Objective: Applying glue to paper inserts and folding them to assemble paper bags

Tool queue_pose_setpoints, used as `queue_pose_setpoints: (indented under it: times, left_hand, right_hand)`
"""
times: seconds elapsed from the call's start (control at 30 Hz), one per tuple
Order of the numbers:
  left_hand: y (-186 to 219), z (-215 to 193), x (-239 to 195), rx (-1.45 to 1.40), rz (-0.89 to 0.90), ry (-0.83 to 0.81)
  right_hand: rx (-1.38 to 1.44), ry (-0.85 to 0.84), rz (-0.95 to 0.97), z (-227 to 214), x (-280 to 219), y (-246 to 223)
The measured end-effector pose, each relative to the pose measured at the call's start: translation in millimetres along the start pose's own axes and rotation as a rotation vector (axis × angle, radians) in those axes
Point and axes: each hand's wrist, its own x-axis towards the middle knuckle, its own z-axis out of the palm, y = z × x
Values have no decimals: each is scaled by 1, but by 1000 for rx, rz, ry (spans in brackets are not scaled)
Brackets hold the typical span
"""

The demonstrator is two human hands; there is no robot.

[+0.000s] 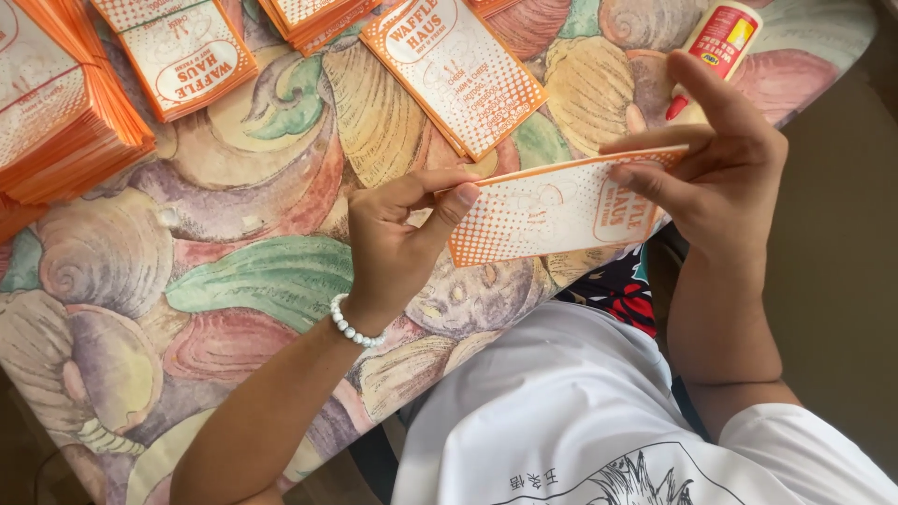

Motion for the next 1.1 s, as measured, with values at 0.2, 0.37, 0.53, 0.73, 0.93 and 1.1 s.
queue_pose_setpoints:
  times: [0.2,0.37,0.53,0.73,0.93,1.1]
  left_hand:
    - [-10,1,-2,4,-49,60]
    - [-10,3,-2,-20,-58,60]
    - [-10,4,-3,-21,-52,41]
    - [-11,5,-4,-12,-76,40]
    - [-10,5,-2,61,-57,-2]
    - [-17,0,-3,550,202,-211]
  right_hand:
    - [34,106,-165,-7,-5,26]
    - [17,160,-134,-8,-6,26]
    - [26,180,-138,-9,-6,29]
    - [18,192,-118,-10,-6,30]
    - [30,192,-32,-14,0,43]
    - [-22,107,284,-5,13,49]
